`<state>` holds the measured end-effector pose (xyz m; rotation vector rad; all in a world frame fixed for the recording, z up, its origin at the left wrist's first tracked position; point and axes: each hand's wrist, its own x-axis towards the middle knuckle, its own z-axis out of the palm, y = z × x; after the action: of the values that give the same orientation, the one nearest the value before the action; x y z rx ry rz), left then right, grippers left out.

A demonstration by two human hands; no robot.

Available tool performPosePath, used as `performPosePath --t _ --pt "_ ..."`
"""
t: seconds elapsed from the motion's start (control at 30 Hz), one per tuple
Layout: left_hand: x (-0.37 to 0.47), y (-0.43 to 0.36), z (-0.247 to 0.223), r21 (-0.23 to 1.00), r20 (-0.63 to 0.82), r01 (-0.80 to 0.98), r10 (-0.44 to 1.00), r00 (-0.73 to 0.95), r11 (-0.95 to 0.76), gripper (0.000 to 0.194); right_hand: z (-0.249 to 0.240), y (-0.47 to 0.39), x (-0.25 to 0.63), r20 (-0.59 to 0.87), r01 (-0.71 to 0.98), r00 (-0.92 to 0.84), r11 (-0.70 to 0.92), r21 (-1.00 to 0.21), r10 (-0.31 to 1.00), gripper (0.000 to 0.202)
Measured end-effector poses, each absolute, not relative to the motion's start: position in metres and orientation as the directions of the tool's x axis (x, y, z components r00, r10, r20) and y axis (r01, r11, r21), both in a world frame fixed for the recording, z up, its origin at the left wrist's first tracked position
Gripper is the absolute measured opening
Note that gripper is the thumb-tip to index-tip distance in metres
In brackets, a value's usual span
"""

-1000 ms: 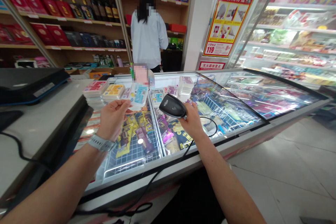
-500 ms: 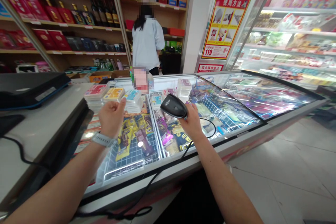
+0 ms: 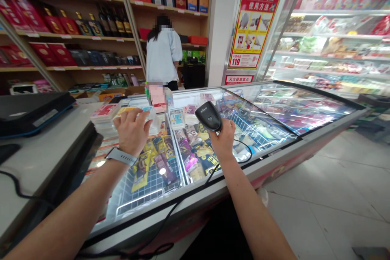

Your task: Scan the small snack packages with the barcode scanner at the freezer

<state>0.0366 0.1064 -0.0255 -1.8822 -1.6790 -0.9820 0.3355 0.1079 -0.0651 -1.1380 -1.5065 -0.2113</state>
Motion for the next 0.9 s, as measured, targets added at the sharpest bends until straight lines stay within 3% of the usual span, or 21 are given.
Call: performPosePath --t 0.1,0.2,0.43,0.73,0.9 --pt "0.06 0.104 -0.03 0.242 0.624 0.944 0.781 0.025 -0.223 0.04 -0.064 0.108 0.339 0.822 0.722 0.274 0.459 -0.519 0.499 0.016" --pt "0.088 0.113 -0.046 0.378 0.423 0.916 0.905 -0.038 -0.138 0.057 -0.062 0.109 0.344 0.807 0.711 0.382 0.414 -0.568 0.45 0.016" --pt "0.122 0.158 -0.063 0.372 0.335 0.928 0.927 -0.17 0.036 0.084 -0.063 0.112 0.349 0.793 0.705 0.437 0.386 -0.595 0.424 0.019" --pt "0.124 0.164 -0.056 0.338 0.261 0.926 0.929 -0.261 0.165 0.075 -0.063 0.111 0.349 0.771 0.695 0.445 0.367 -0.618 0.456 0.021" --pt "0.114 0.141 -0.055 0.316 0.312 0.945 0.93 -0.193 0.09 0.066 -0.063 0.111 0.348 0.77 0.681 0.421 0.394 -0.618 0.48 0.02"
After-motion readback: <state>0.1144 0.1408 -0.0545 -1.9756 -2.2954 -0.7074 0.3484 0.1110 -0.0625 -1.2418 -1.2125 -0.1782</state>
